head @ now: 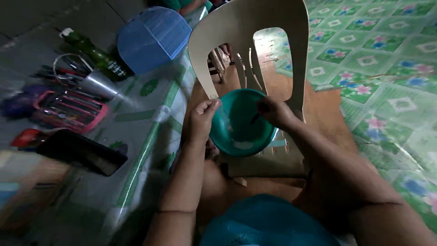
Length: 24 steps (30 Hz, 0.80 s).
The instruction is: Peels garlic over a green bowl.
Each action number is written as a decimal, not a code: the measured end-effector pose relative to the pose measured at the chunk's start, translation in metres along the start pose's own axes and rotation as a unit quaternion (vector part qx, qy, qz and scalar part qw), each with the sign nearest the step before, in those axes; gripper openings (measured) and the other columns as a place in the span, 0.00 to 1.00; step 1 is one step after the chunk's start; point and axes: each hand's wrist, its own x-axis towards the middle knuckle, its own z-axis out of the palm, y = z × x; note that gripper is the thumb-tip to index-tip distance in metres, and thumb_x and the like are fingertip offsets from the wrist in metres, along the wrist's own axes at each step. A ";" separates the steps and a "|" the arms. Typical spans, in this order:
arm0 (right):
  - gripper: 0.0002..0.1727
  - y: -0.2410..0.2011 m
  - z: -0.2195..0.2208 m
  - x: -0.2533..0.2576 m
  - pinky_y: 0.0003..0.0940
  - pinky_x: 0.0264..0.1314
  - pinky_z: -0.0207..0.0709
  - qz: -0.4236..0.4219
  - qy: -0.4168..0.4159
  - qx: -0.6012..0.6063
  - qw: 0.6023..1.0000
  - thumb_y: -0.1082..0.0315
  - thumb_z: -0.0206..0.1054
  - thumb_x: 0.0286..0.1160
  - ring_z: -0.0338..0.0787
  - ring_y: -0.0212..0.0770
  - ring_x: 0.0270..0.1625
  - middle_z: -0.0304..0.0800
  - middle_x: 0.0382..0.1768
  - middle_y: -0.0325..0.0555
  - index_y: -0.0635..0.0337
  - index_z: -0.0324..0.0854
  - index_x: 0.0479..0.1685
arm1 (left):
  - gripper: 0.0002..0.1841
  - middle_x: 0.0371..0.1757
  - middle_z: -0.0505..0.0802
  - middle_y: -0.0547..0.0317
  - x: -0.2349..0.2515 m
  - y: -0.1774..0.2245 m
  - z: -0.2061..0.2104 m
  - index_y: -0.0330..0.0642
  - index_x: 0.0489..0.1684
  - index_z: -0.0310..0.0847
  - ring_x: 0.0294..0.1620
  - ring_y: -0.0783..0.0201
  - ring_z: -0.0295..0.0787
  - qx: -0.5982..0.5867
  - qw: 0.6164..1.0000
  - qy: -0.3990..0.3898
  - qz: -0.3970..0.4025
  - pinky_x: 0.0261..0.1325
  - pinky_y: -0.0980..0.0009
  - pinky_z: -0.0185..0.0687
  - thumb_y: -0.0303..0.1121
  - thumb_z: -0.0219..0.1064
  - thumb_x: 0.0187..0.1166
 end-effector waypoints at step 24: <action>0.13 -0.037 -0.009 -0.007 0.62 0.64 0.69 -0.181 0.059 -0.080 0.978 0.61 0.68 0.80 0.89 0.52 0.54 0.93 0.41 0.49 0.60 0.92 0.36 | 0.14 0.57 0.91 0.49 -0.037 -0.053 0.068 0.42 0.56 0.91 0.64 0.52 0.85 0.323 0.875 -0.355 0.062 0.72 0.52 0.78 0.38 0.61 0.89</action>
